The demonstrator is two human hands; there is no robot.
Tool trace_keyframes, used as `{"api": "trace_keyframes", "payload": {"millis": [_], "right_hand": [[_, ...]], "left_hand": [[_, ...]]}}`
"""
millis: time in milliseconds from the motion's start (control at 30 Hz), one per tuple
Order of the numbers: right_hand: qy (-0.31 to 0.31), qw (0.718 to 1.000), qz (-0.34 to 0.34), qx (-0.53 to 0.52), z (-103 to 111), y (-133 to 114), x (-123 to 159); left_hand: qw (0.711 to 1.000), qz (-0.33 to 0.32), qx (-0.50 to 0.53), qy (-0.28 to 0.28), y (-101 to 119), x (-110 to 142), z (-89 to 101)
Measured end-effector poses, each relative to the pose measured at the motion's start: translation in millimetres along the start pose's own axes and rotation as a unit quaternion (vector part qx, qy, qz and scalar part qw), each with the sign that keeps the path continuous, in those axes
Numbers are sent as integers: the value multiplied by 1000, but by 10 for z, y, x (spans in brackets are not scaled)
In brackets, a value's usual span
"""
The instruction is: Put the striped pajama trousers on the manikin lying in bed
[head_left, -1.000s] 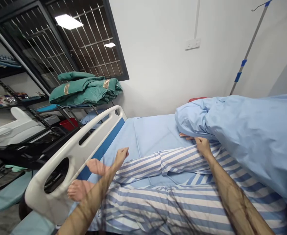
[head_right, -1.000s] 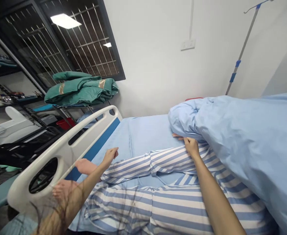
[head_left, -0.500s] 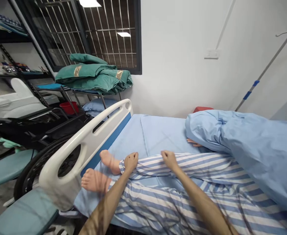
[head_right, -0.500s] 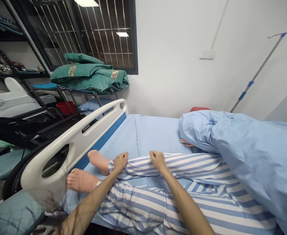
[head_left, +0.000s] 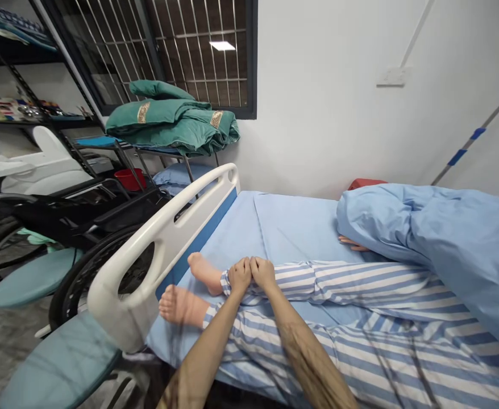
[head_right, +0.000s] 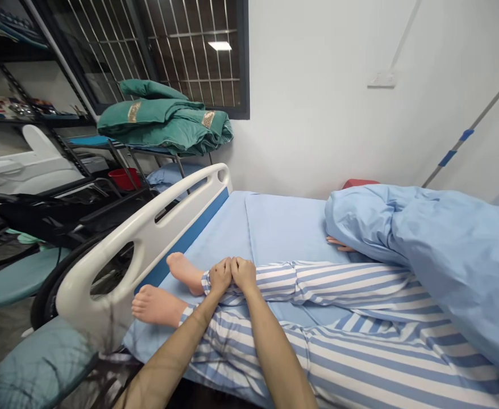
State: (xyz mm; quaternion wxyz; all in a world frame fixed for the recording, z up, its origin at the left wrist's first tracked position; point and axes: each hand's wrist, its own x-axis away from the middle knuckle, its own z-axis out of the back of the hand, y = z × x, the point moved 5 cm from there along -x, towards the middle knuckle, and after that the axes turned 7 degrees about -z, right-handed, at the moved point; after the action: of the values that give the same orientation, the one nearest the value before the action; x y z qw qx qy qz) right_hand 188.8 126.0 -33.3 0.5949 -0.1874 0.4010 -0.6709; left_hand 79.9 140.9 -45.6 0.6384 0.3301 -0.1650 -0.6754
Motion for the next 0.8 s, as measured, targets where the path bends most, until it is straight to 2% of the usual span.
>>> {"api": "trace_keyframes", "payload": {"millis": [100,200,333,433,633,800], "right_hand": [[-1,999,5,-36,15,20,-27],[6,996,-1,-88,42,37,-71],[26,985,-23,-169,63,115,-120],[29,977,-43,-208,73,151,-136],[24,969,-69,-235,92,153,-131],[26,973,-73,-216,65,136,-109]], "left_hand": [[996,-19,89,14,35,-30,12],[983,-10,181,12,142,-116,61],[973,-13,229,5,429,-253,121],[971,6,239,8,541,-278,61],[981,11,191,-22,372,-154,-214],[985,-6,171,-37,306,-143,-259]]}}
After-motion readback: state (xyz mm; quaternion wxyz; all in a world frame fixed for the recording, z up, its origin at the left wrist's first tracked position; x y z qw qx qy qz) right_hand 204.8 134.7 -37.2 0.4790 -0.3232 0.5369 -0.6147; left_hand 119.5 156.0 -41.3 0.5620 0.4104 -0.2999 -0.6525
